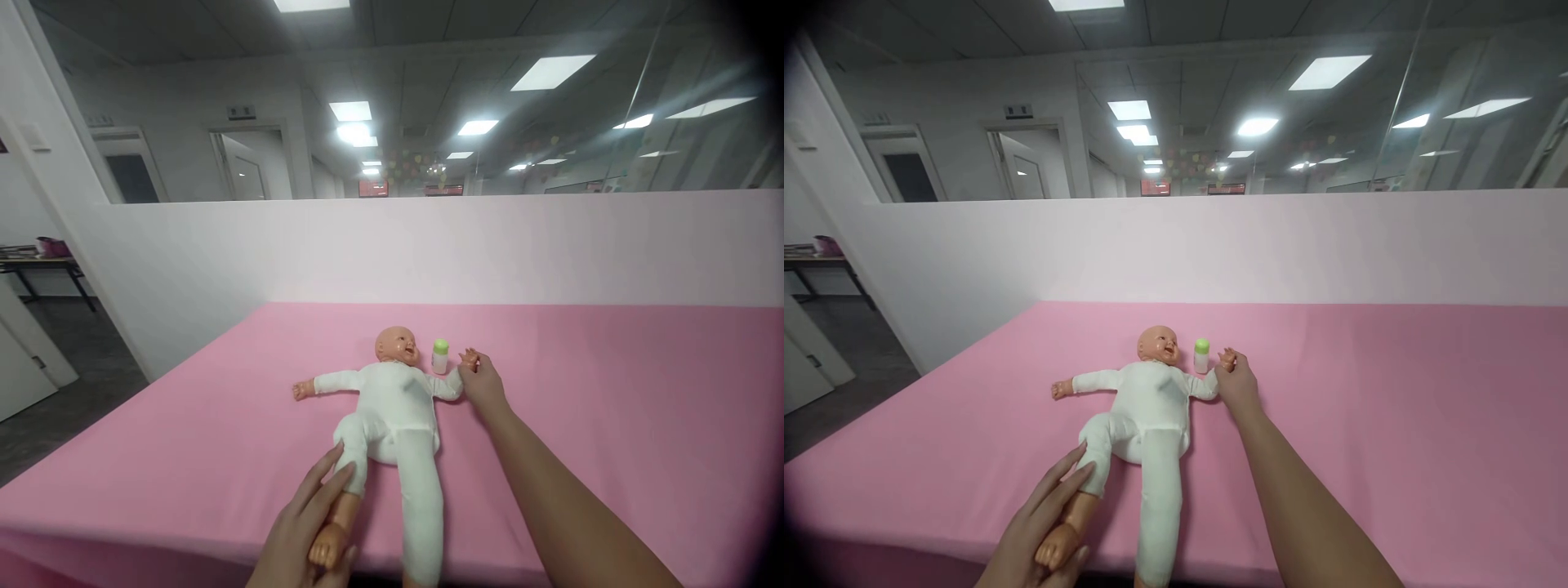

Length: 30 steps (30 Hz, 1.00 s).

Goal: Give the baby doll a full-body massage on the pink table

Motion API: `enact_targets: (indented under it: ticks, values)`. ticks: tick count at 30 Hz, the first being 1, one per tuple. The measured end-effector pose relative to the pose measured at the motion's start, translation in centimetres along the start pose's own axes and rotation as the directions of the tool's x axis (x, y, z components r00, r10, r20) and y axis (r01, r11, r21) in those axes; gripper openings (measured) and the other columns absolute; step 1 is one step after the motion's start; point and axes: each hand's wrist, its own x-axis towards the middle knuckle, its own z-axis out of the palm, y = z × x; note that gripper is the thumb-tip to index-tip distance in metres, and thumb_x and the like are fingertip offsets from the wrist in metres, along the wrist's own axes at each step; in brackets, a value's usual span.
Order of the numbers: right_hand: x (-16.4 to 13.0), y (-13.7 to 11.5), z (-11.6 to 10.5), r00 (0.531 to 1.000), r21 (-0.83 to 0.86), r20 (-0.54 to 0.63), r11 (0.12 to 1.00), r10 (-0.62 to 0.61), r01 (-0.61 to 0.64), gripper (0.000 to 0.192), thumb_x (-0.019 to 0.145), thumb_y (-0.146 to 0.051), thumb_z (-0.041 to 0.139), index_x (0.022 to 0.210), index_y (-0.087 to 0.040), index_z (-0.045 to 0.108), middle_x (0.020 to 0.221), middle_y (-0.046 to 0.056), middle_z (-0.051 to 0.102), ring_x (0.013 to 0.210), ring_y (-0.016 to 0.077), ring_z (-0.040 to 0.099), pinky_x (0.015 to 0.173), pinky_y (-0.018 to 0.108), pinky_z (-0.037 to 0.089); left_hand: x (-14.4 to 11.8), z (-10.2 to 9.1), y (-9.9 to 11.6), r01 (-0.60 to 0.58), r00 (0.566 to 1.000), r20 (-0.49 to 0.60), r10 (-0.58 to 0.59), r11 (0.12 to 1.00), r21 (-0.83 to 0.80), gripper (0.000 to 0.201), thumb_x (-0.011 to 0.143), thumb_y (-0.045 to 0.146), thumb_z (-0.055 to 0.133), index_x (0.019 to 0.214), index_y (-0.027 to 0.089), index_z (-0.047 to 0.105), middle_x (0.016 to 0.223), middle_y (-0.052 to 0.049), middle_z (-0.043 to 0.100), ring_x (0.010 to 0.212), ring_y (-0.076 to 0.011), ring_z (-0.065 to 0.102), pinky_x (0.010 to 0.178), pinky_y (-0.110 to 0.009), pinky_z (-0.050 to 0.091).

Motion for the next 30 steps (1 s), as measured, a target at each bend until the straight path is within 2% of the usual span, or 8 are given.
enact_targets:
  ticks: [3, 6, 12, 16, 20, 24, 27, 30]
  values:
    - [0.5, 0.5, -0.9, 0.995, -0.201, 0.041, 0.976, 0.093, -0.083, 0.059, 0.084, -0.036, 0.060, 0.141, -0.021, 0.053, 0.132, 0.014, 0.067, 0.115, 0.0323, 0.068, 0.097, 0.046, 0.053, -1.0, 0.0, -1.1, -0.060, 0.998, 0.013, 0.060, 0.998, 0.020, 0.089, 0.077, 0.022, 0.068, 0.158, 0.041, 0.035, 0.159, -0.005, 0.044, 0.139, -0.0353, 0.051, 0.107, -0.047, 0.054]
    - [0.8, 0.9, -1.4, 0.989, -0.327, 0.085, 0.941, 0.124, -0.090, 0.056, 0.087, -0.042, 0.057, 0.137, -0.019, 0.057, 0.122, 0.017, 0.071, 0.115, 0.0354, 0.067, 0.097, 0.049, 0.051, -1.8, 0.4, -2.3, -0.085, 0.995, 0.046, 0.084, 0.996, 0.035, 0.090, 0.075, 0.021, 0.070, 0.156, 0.041, 0.037, 0.155, -0.007, 0.049, 0.134, -0.0344, 0.057, 0.103, -0.044, 0.057]
    - [0.8, 0.6, -1.7, 0.991, -0.329, 0.059, 0.940, 0.118, -0.093, 0.052, 0.087, -0.043, 0.057, 0.132, -0.018, 0.061, 0.119, 0.018, 0.072, 0.111, 0.0342, 0.069, 0.094, 0.047, 0.053, -2.0, 0.4, -2.4, -0.047, 0.998, 0.032, 0.046, 0.999, 0.016, 0.085, 0.077, 0.023, 0.070, 0.154, 0.043, 0.040, 0.156, -0.006, 0.049, 0.134, -0.0345, 0.056, 0.105, -0.045, 0.055]
    - [-0.2, -1.0, -1.2, 0.999, -0.177, -0.005, 0.983, -0.047, 0.046, 0.056, 0.087, -0.044, 0.059, 0.139, -0.024, 0.053, 0.120, 0.010, 0.073, 0.103, 0.0281, 0.072, 0.089, 0.042, 0.056, -1.5, 0.4, -2.0, -0.030, 1.000, -0.002, 0.030, 1.000, 0.006, 0.085, 0.077, 0.021, 0.070, 0.154, 0.042, 0.041, 0.157, -0.007, 0.047, 0.137, -0.0359, 0.054, 0.107, -0.046, 0.054]
    - [-2.4, -3.4, -0.1, 0.968, -0.060, 0.003, 0.967, -0.250, 0.249, 0.065, 0.086, -0.048, 0.064, 0.144, -0.024, 0.049, 0.113, 0.008, 0.074, 0.092, 0.0238, 0.073, 0.085, 0.038, 0.059, 0.1, 0.2, -1.4, 0.110, 0.994, -0.012, -0.110, 0.994, -0.028, 0.088, 0.080, 0.020, 0.067, 0.159, 0.037, 0.031, 0.158, -0.008, 0.045, 0.141, -0.0351, 0.049, 0.111, -0.049, 0.049]
    - [-4.8, -6.0, 1.1, 0.889, -0.064, 0.193, 0.899, -0.415, 0.433, 0.055, 0.087, -0.038, 0.066, 0.140, -0.027, 0.058, 0.123, 0.006, 0.072, 0.104, 0.0246, 0.070, 0.091, 0.039, 0.058, 3.6, 0.2, -1.0, 0.212, 0.977, 0.017, -0.211, 0.972, -0.105, 0.086, 0.086, 0.025, 0.065, 0.162, 0.031, 0.025, 0.161, -0.009, 0.042, 0.144, -0.0329, 0.046, 0.116, -0.050, 0.044]
    - [-6.0, -7.3, 1.5, 0.788, -0.081, 0.365, 0.826, -0.496, 0.557, 0.039, 0.091, -0.032, 0.063, 0.130, -0.035, 0.068, 0.121, 0.000, 0.073, 0.109, 0.0241, 0.069, 0.095, 0.040, 0.056, 6.1, 0.9, -1.2, 0.236, 0.972, 0.033, -0.233, 0.961, -0.144, 0.080, 0.089, 0.026, 0.063, 0.161, 0.027, 0.029, 0.163, -0.009, 0.038, 0.148, -0.0322, 0.040, 0.120, -0.052, 0.038]
    - [-6.5, -7.9, 1.4, 0.693, -0.029, 0.439, 0.761, -0.572, 0.648, 0.040, 0.095, -0.023, 0.058, 0.127, -0.044, 0.070, 0.127, -0.006, 0.071, 0.119, 0.0209, 0.064, 0.104, 0.040, 0.051, 7.5, 2.1, -1.9, 0.283, 0.959, 0.056, -0.278, 0.938, -0.202, 0.078, 0.091, 0.029, 0.062, 0.162, 0.026, 0.029, 0.161, -0.010, 0.042, 0.146, -0.0331, 0.042, 0.117, -0.055, 0.040]
